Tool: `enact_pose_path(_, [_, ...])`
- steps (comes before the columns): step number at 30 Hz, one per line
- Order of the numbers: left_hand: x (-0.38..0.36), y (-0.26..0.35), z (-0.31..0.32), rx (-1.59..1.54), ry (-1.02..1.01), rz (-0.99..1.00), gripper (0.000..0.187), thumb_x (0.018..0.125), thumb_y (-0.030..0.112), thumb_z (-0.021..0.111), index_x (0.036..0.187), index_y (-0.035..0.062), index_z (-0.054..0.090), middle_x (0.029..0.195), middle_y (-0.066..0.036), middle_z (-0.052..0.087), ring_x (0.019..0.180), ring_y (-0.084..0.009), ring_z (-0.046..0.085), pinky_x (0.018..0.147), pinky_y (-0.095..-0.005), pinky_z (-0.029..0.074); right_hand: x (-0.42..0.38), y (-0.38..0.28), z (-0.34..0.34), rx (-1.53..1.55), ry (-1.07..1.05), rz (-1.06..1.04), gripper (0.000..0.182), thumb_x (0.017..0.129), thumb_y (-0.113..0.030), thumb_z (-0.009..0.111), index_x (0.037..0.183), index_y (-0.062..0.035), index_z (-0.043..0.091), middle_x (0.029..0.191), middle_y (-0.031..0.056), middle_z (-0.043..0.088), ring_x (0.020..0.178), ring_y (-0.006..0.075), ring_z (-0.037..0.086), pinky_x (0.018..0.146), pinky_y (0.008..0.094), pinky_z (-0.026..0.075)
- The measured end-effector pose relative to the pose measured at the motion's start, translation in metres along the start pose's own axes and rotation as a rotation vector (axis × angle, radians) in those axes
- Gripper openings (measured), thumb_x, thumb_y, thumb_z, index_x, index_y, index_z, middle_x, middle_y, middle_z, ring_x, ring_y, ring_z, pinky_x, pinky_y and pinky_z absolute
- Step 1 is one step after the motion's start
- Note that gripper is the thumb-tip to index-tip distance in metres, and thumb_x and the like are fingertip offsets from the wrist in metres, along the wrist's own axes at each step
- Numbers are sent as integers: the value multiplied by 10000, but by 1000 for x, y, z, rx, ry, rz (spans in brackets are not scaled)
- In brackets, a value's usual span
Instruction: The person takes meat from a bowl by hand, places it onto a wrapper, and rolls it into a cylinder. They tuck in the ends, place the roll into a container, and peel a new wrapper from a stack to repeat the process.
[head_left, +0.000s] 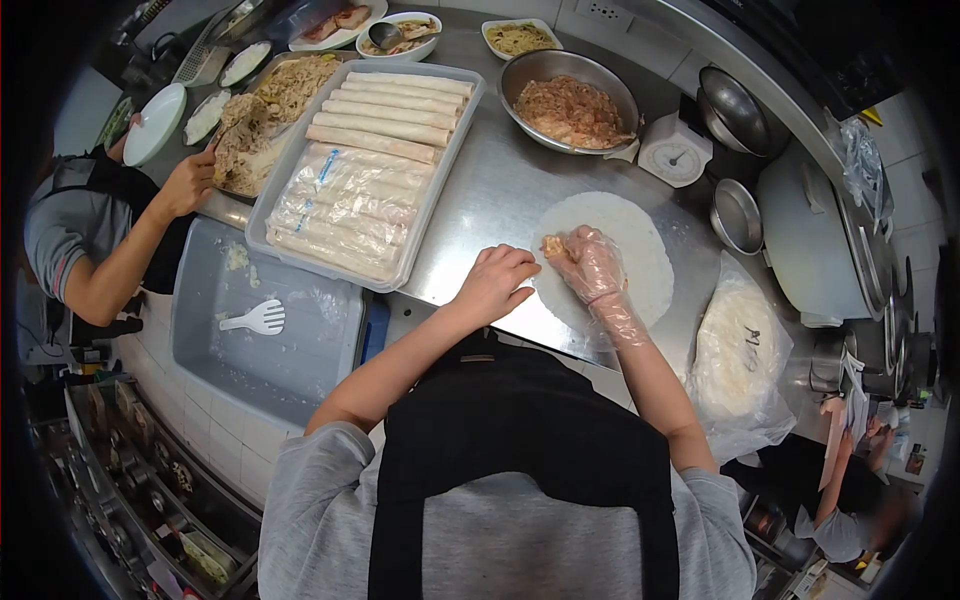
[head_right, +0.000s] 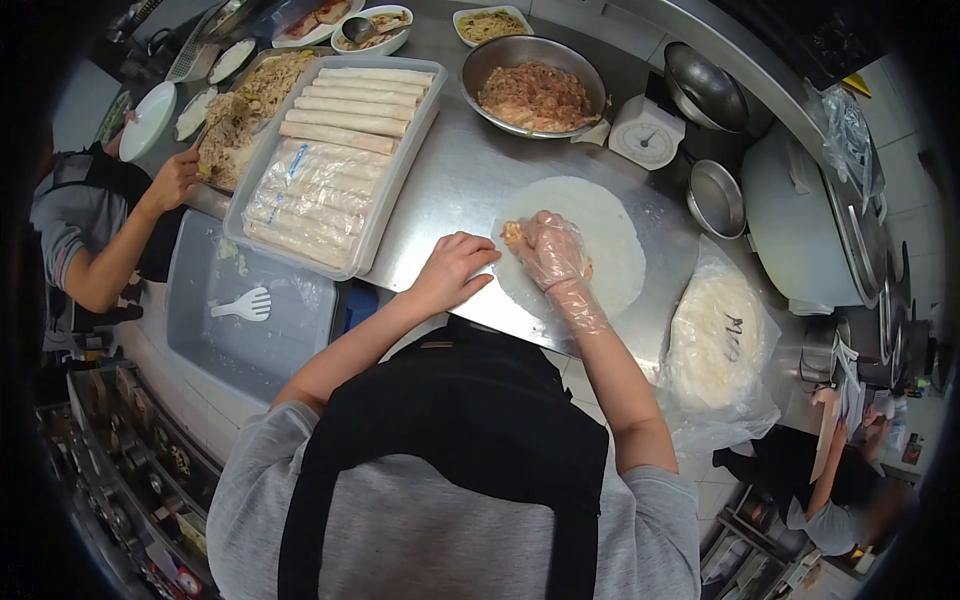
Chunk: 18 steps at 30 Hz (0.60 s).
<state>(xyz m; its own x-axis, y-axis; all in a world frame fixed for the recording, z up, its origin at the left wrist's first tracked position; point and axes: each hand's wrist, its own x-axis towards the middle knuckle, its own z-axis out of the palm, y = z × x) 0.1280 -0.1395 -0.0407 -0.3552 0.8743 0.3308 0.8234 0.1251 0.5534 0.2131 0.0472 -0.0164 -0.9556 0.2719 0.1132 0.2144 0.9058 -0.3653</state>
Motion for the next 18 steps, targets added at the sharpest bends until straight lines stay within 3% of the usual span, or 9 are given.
enact_pose_path(4, [5, -9, -3, -43, -91, -9, 380, 761, 178, 709, 1107, 49, 619, 1126, -74, 577, 1077, -256, 515, 932, -401, 390, 7, -4, 5, -55, -58, 26, 524, 699, -354, 748, 1137, -85, 648, 927, 118, 605, 926, 290, 591, 808, 431, 453])
enact_pose_path(7, [27, -7, -8, -103, 37, -60, 492, 740, 220, 728, 1168, 41, 563, 1186, -116, 560, 1110, -289, 508, 927, -411, 405, 0, -1, -4, 8, 26, -29, 475, 696, -328, 756, 1093, -82, 667, 931, 101, 604, 921, 287, 581, 794, 431, 445])
enact_pose_path(8, [34, -13, 2, -47, 119, 51, 744, 691, 299, 774, 1313, 45, 454, 1241, -138, 527, 1154, -311, 481, 962, -420, 376, -6, 1, -6, -13, 44, -5, 466, 692, -320, 760, 1082, -82, 671, 938, 97, 605, 929, 285, 579, 799, 427, 445])
enact_pose_path(12, [44, -11, 6, -3, -77, -57, 1072, 587, 406, 834, 1454, 67, 303, 1282, -135, 512, 1205, -308, 452, 1034, -443, 299, -34, 30, -5, -33, 83, 48, 446, 673, -301, 777, 1050, -80, 685, 970, 86, 611, 961, 277, 568, 825, 415, 448])
enact_pose_path(18, [43, -15, 9, -11, -77, -56, 1076, 592, 426, 836, 1455, 73, 299, 1219, -130, 530, 1203, -296, 445, 1024, -433, 303, -53, 48, 0, 133, 210, 65, 495, 650, -278, 793, 1094, -91, 684, 1019, 82, 609, 988, 281, 559, 881, 405, 449])
